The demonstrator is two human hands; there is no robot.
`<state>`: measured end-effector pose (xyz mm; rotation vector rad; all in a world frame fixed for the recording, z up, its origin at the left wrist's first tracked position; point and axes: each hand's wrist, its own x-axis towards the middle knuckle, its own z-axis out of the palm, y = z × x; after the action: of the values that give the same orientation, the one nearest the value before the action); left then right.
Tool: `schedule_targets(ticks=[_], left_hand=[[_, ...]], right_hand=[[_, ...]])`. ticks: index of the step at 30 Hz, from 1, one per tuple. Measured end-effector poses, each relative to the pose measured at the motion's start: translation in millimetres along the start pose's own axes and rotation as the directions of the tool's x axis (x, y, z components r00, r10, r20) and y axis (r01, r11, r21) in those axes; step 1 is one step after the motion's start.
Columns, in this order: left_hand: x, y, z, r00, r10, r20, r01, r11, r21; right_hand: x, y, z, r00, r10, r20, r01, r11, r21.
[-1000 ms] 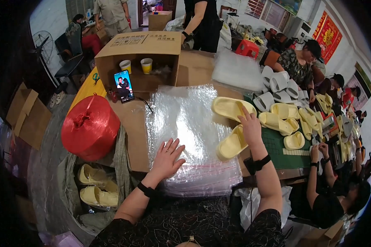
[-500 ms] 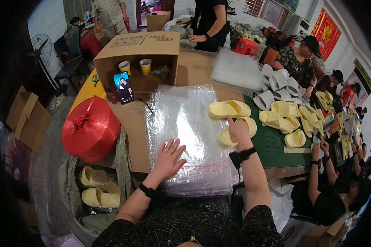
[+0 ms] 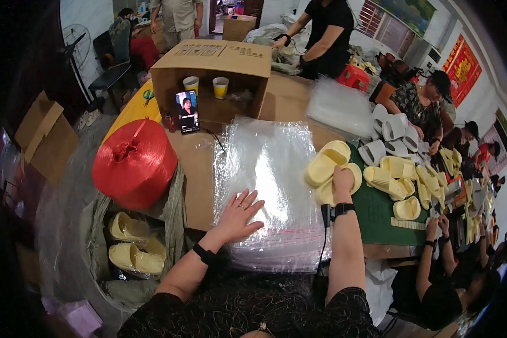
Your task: Placing footwear into plastic bags and then into a large sack.
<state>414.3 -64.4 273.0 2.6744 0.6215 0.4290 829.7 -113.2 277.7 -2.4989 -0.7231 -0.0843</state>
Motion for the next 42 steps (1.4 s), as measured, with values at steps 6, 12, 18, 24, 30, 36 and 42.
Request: schedule_targets(ticks=[6,12,18,24,30,36,42], left_hand=[[-1.8,-6.3,-0.9,0.997,-0.002,0.075,-0.001,0.999,0.035],[-8.5,-7.0,5.4,1.000,0.004,0.019,-0.004,1.000,0.029],[-2.1,-4.6,6.1,1.000,-0.018,0.020,0.016,0.998,0.066],[-7.2,0.4,1.9,1.000,-0.030,0.007,0.030,0.998,0.048],[0.2,-17.2,-5.2,0.980,0.026,0.196,-0.021,0.999,-0.029],[4.0,-14.5,-28.0,0.960,0.058,0.272,-0.025,0.992,-0.120],[12.1,8.5,-27.8,0.989,-0.006,0.145,0.001,1.000,0.030]], right_hand=[[-42.4,-25.2,-63.2,0.976,-0.159,-0.149,0.191,0.952,0.238],[-144.8,-99.2,-74.6,0.904,-0.422,0.065,0.375,0.857,0.353],[-180.5,-106.8,2.5,0.745,-0.667,-0.021,0.666,0.745,-0.023],[-157.9,-86.3,1.4,0.842,-0.528,0.115,0.526,0.849,0.042],[-132.2,-19.3,-22.3,0.932,-0.363,0.010,0.363,0.931,-0.020],[-156.0,11.8,-86.6,0.996,-0.081,-0.022,0.079,0.806,0.587],[-206.3,47.4,-136.7,0.991,-0.065,-0.120,0.131,0.708,0.694]])
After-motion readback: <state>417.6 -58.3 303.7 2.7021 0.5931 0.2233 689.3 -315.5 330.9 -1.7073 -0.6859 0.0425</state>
